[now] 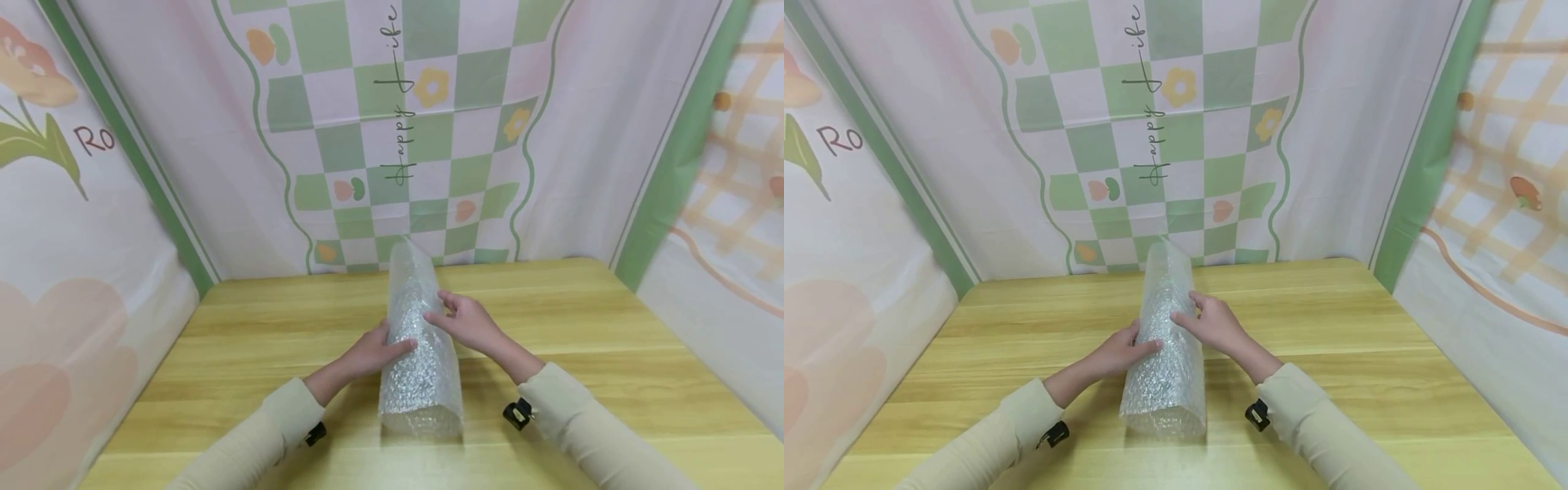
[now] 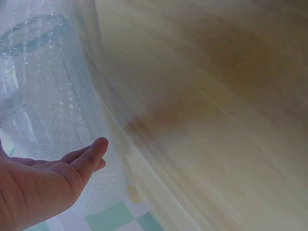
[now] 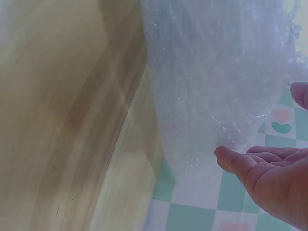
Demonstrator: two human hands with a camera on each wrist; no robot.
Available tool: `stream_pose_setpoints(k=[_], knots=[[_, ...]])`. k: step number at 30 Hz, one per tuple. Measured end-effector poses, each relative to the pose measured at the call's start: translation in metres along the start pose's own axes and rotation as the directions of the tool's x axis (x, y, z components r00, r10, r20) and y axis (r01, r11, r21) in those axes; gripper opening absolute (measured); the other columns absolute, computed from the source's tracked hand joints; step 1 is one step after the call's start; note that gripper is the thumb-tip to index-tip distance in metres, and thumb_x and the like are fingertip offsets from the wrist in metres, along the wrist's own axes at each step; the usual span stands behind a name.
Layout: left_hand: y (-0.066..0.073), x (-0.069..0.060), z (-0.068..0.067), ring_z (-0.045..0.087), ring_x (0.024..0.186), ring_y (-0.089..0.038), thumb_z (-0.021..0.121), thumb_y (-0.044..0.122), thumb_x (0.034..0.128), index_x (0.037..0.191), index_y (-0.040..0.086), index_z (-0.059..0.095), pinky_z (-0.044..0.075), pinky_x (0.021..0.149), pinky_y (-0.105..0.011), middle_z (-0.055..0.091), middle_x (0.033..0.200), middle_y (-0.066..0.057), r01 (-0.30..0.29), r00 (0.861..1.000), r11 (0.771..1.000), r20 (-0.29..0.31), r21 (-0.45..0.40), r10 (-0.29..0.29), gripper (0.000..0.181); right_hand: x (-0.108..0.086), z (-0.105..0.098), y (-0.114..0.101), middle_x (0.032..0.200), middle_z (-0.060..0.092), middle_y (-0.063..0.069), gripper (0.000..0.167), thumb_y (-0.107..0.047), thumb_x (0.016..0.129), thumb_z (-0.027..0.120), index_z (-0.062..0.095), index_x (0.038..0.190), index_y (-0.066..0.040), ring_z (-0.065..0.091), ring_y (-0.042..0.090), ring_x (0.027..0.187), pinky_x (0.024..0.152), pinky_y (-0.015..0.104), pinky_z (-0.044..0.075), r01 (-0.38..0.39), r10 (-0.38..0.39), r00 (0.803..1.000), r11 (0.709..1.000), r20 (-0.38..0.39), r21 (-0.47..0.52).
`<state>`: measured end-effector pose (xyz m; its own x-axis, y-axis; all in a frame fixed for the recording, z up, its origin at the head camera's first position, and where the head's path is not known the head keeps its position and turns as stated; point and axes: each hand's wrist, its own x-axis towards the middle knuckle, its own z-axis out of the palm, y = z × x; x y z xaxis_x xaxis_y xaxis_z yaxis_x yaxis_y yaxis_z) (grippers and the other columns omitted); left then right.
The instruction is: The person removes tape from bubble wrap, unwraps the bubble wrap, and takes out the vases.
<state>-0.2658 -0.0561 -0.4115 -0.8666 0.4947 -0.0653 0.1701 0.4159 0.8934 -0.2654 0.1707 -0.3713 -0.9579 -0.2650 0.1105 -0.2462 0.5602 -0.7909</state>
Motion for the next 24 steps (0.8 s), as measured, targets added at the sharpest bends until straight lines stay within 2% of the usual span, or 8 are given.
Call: stream_pose_setpoints(k=[8, 12, 18, 24], knots=[[0.001, 0.000, 0.001, 0.063, 0.101, -0.025, 0.060, 0.051, 0.0923, 0.152, 0.005, 0.023, 0.056, 0.082, -0.038, 0.057, 0.127, -0.016, 0.015, 1.000, 1.000, 0.009, -0.026, -0.015, 0.084, 0.011, 0.001, 0.002, 0.149, 0.033, 0.028, 0.078, -0.040, 0.094, 0.062, 0.032, 0.145, 0.012, 0.037, 0.045, 0.132, 0.106, 0.050, 0.038, -0.067, 0.068, 0.997, 0.997, -0.021, 0.026], [0.002, -0.001, 0.001, 0.063, 0.101, -0.025, 0.060, 0.051, 0.0925, 0.152, 0.005, 0.024, 0.056, 0.082, -0.038, 0.057, 0.126, -0.016, 0.014, 1.000, 1.000, 0.005, -0.020, -0.014, 0.083, 0.016, 0.003, 0.003, 0.150, 0.032, 0.027, 0.080, -0.040, 0.093, 0.064, 0.031, 0.145, 0.011, 0.035, 0.044, 0.133, 0.107, 0.050, 0.037, -0.085, 0.086, 0.996, 0.995, -0.021, 0.047], [0.000, 0.000, 0.001, 0.065, 0.097, -0.022, 0.060, 0.048, 0.0933, 0.151, 0.006, 0.025, 0.057, 0.079, -0.036, 0.059, 0.122, -0.013, -0.002, 1.000, 0.998, 0.019, -0.056, 0.003, 0.080, 0.022, 0.007, 0.002, 0.149, 0.033, 0.028, 0.086, -0.045, 0.090, 0.067, 0.031, 0.146, 0.010, 0.034, 0.044, 0.134, 0.107, 0.050, 0.036, -0.108, 0.109, 0.993, 0.994, -0.035, 0.031], [0.001, 0.001, 0.001, 0.065, 0.097, -0.022, 0.060, 0.048, 0.0933, 0.151, 0.006, 0.025, 0.057, 0.079, -0.036, 0.059, 0.122, -0.013, -0.005, 1.000, 0.999, 0.018, -0.049, 0.006, 0.080, 0.025, 0.010, -0.001, 0.142, 0.043, 0.029, 0.090, -0.044, 0.085, 0.072, 0.033, 0.144, 0.011, 0.045, 0.042, 0.127, 0.102, 0.049, 0.043, -0.100, 0.102, 0.993, 0.994, -0.052, 0.036]])
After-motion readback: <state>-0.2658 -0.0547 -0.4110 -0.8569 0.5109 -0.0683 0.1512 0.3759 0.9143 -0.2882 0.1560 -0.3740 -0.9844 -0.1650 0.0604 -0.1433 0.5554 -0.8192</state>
